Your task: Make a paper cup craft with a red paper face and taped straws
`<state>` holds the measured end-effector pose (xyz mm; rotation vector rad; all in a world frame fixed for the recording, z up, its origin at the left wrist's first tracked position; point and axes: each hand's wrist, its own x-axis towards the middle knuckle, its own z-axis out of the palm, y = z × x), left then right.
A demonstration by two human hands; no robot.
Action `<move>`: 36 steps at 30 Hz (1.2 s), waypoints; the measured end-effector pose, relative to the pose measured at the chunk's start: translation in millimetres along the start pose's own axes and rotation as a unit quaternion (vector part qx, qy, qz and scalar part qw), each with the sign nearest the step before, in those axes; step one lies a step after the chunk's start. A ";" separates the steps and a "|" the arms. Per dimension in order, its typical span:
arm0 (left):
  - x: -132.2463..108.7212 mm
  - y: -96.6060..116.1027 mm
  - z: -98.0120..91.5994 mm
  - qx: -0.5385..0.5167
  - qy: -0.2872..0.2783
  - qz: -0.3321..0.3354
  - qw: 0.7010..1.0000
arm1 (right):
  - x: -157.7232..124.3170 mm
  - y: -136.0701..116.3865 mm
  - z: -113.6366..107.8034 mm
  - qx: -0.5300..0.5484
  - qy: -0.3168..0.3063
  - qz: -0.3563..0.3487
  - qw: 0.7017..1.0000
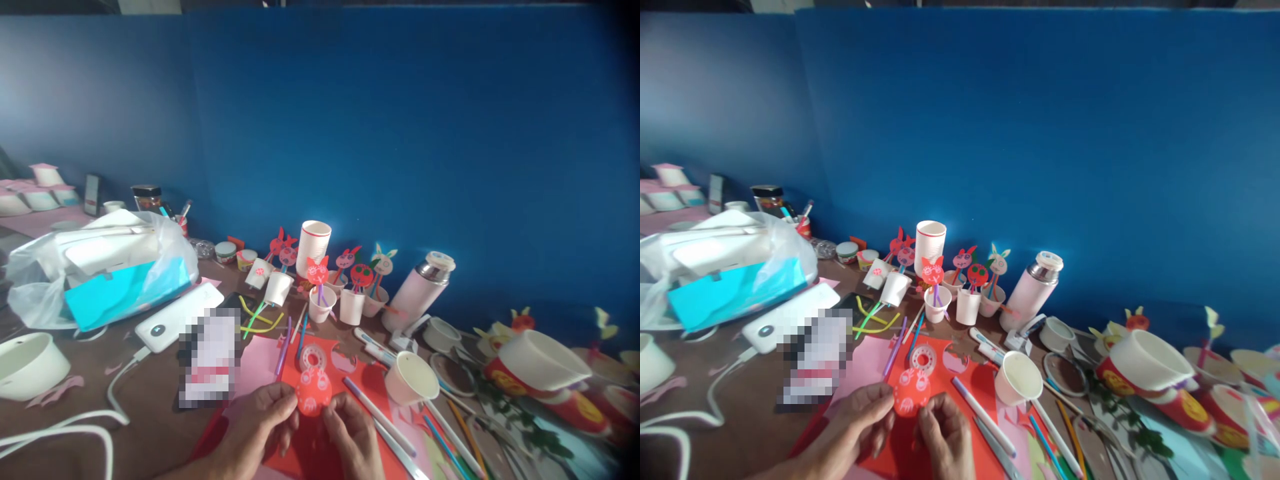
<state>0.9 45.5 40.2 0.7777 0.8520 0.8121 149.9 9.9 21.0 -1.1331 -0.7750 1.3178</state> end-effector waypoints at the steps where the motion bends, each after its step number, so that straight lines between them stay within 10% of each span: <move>1: -0.2 0.5 0.4 0.002 0.003 -0.002 1.000 | 0.3 1.1 -0.3 0.001 0.004 0.002 1.000; 14: -1.8 4.7 5.1 0.022 0.025 -0.009 0.999 | 5.7 7.5 -3.8 -0.028 0.008 -0.028 0.999; 20: -3.9 9.0 2.7 0.146 0.026 0.042 0.988 | 13.7 -18.2 -15.4 -0.210 0.016 -0.054 0.976; 26: -22.6 5.1 6.9 0.444 -0.027 0.313 0.839 | 17.9 -31.8 -21.6 -0.377 -0.012 -0.018 0.926; 36: -22.4 -9.3 -2.3 0.572 -0.078 0.350 0.738 | 13.9 -34.6 -22.7 -0.594 0.006 -0.048 0.803</move>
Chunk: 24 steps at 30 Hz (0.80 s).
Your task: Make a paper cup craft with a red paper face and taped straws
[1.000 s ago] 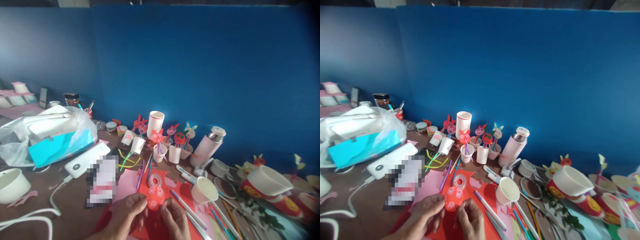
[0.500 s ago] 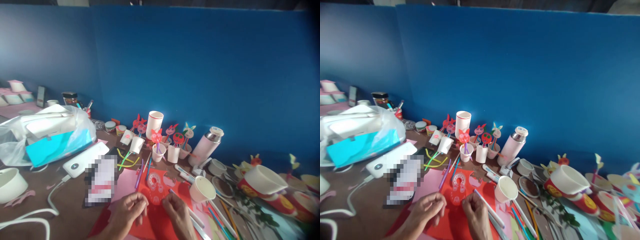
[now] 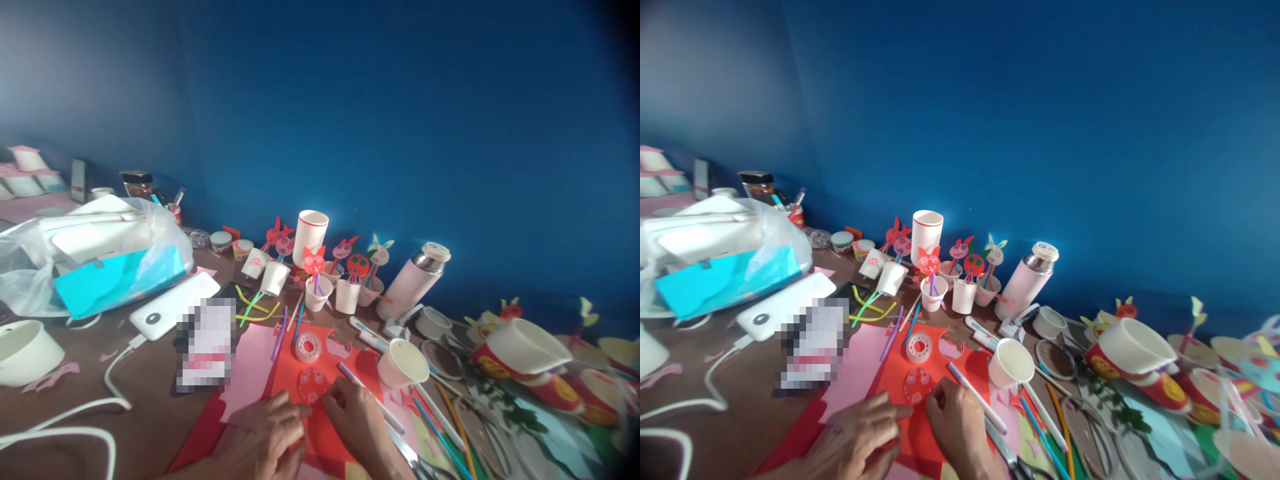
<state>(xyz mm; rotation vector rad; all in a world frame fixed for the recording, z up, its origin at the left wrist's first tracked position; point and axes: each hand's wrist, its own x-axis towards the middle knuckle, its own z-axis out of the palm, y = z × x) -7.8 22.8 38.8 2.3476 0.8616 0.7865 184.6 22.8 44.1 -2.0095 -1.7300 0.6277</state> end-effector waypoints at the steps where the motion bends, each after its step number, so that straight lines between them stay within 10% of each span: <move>1: 0.2 -1.8 0.3 0.014 -0.017 0.004 1.000 | -0.1 0.4 0.6 -0.007 -0.001 0.000 1.000; 17: 3.1 -3.3 -0.2 0.059 -0.082 0.002 0.995 | -1.5 3.2 6.2 -0.029 0.043 -0.025 0.998; 24: 4.5 3.8 -6.2 0.022 -0.071 -0.001 0.997 | 5.8 8.4 -29.8 -0.018 0.058 -0.002 0.998</move>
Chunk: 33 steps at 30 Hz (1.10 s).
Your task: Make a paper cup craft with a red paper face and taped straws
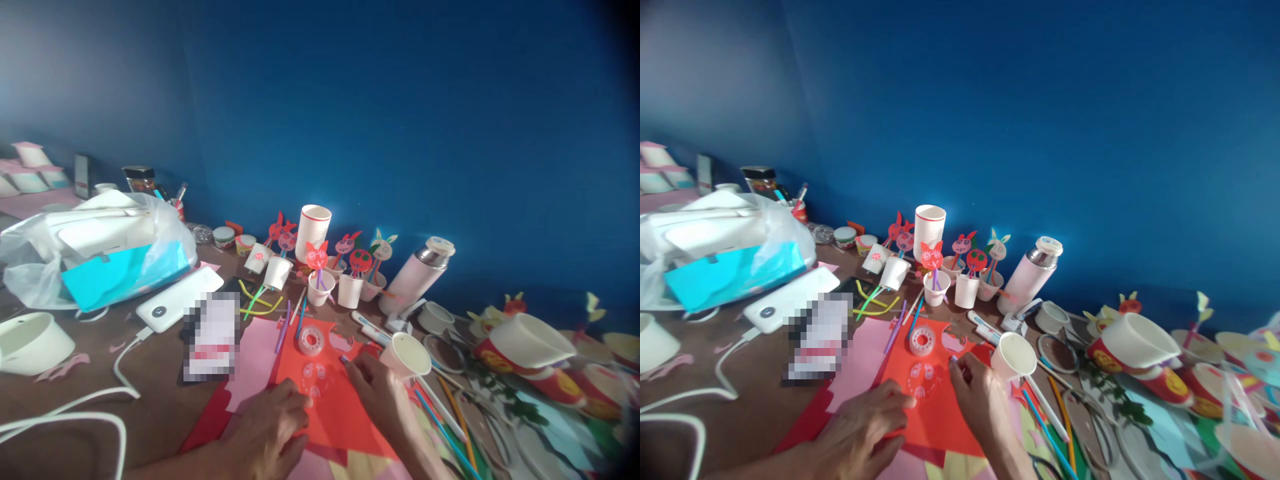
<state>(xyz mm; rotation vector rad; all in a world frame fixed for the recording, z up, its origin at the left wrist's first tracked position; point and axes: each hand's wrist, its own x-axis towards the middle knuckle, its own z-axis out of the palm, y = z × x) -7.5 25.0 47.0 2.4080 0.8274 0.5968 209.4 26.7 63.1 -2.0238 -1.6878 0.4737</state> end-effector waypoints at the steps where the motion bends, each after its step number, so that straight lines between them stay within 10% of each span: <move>1: 0.1 0.7 -0.6 -0.002 -0.001 -0.003 1.000 | 2.1 2.6 -5.1 -0.013 0.001 0.004 1.000; 19: 1.3 0.7 -3.6 -0.030 0.043 0.016 0.999 | 3.0 11.9 -10.2 -0.235 -0.024 -0.062 0.970; 26: 1.3 -9.5 7.7 -0.252 0.102 -0.151 0.950 | -22.8 -27.0 -25.8 -0.022 -0.136 -0.163 0.977; 33: 6.6 -3.7 5.1 -0.417 0.052 -0.189 0.887 | -24.6 -27.9 -28.8 0.204 -0.265 -0.110 0.936</move>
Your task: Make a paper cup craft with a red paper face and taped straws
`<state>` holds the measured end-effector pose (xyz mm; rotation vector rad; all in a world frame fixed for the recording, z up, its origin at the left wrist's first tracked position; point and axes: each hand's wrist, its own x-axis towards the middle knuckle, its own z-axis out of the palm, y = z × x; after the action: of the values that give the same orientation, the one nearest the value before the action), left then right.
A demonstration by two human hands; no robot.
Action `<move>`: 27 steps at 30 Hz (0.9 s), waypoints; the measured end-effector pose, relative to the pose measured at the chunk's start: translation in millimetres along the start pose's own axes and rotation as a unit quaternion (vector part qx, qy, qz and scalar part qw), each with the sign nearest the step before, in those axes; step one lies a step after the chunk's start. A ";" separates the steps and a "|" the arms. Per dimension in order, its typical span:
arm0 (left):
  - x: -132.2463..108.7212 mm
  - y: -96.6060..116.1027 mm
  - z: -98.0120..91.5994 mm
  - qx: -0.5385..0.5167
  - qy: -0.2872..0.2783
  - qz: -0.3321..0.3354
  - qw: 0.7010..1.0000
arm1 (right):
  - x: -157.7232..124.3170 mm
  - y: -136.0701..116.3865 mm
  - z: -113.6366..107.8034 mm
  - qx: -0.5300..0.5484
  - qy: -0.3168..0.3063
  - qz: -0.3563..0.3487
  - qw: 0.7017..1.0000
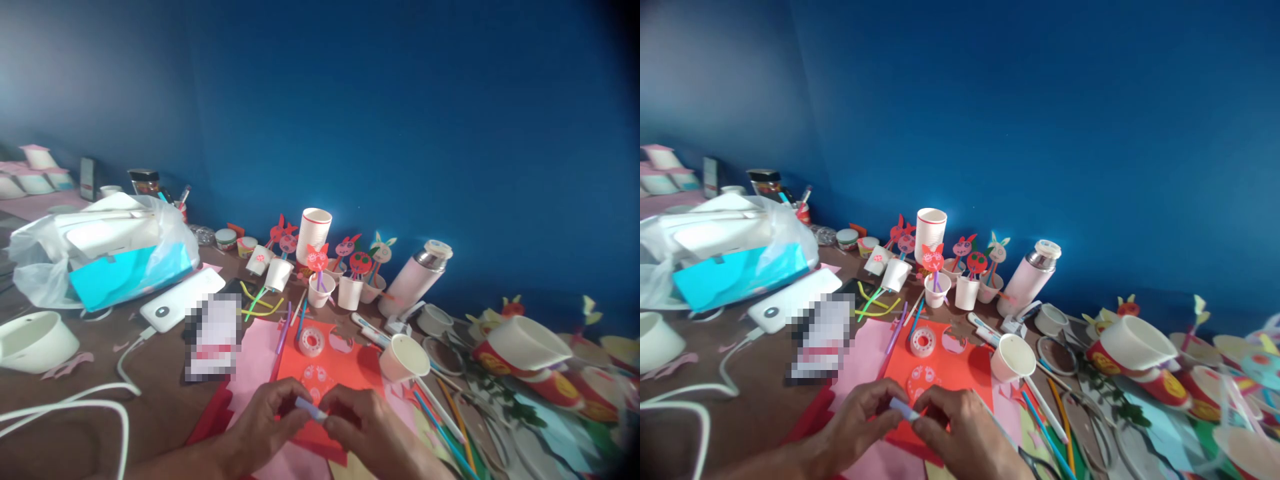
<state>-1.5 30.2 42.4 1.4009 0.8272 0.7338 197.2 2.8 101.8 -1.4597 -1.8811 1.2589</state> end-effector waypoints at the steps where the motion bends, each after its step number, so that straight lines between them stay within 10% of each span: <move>1: 0.7 0.8 -0.5 -0.049 -0.007 -0.010 0.999 | 0.0 2.4 -5.4 0.094 -0.044 -0.003 0.995; 5: 6.4 4.6 -5.0 -0.168 0.017 -0.048 0.985 | 3.4 8.9 -14.6 0.326 -0.102 -0.079 0.937; 13: 7.2 13.2 -3.3 -0.104 -0.043 -0.082 0.990 | 25.4 23.7 42.4 0.214 0.110 -0.041 0.970; 27: -0.9 16.7 0.8 0.081 -0.078 -0.091 0.989 | 19.3 39.8 61.6 0.305 0.048 -0.022 0.951</move>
<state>-0.7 29.8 59.1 1.4834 0.8929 0.4185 162.8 -2.1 34.3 -1.1086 -1.2803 1.5351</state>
